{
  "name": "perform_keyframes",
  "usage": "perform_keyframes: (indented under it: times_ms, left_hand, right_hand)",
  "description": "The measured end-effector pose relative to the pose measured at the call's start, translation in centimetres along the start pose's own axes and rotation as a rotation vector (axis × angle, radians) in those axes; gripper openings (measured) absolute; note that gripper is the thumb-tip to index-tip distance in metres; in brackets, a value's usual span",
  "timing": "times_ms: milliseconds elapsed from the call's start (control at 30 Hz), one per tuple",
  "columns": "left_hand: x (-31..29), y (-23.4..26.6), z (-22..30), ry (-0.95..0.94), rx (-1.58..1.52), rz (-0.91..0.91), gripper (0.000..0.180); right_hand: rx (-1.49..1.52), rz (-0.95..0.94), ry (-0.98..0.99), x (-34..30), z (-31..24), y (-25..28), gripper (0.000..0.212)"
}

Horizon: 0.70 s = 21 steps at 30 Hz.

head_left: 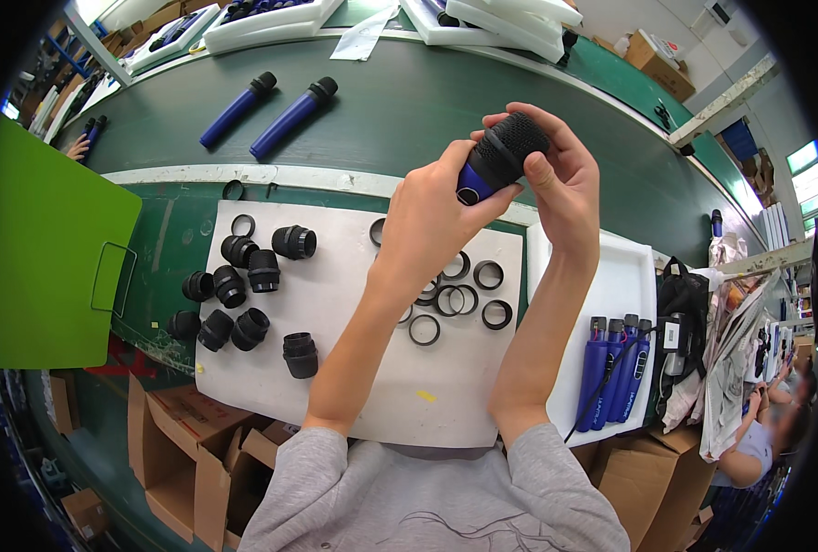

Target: The person assembles blue handheld microphones by hand at a workbench. They pick up a blue microphone body, attach a black mesh grille, and then screw on a black base cap. The person repeats this process for multiple units, placing the finished microphones on the table.

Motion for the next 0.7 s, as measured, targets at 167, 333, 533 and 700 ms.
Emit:
perform_keyframes:
  times_ms: [167, 333, 533, 700]
  left_hand:
    - [-0.05, 0.08, -0.12, -0.045, 0.084, 0.046, 0.046]
    - [0.1, 0.29, -0.24, -0.014, 0.216, 0.031, 0.045]
    - [0.07, 0.28, -0.42, -0.056, 0.334, 0.08, 0.044]
    - [0.06, 0.17, -0.66, -0.061, 0.376, 0.085, 0.042]
  right_hand:
    - [-0.047, 0.019, -0.021, -0.07, -0.11, -0.3, 0.058]
    - [-0.109, 0.039, -0.053, -0.03, 0.22, 0.01, 0.058]
    - [-0.16, 0.151, -0.113, -0.23, 0.25, -0.19, 0.054]
    - [-0.257, 0.266, -0.207, -0.27, 0.12, -0.37, 0.056]
Point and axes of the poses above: each hand's wrist, its own x-axis towards the middle knuckle, its own y-axis out of the back of the hand, z = x × y, the point moved 5 cm from there along x, towards the middle knuckle, and after that the axes turned 1 degree about y, right-handed, at the moved point
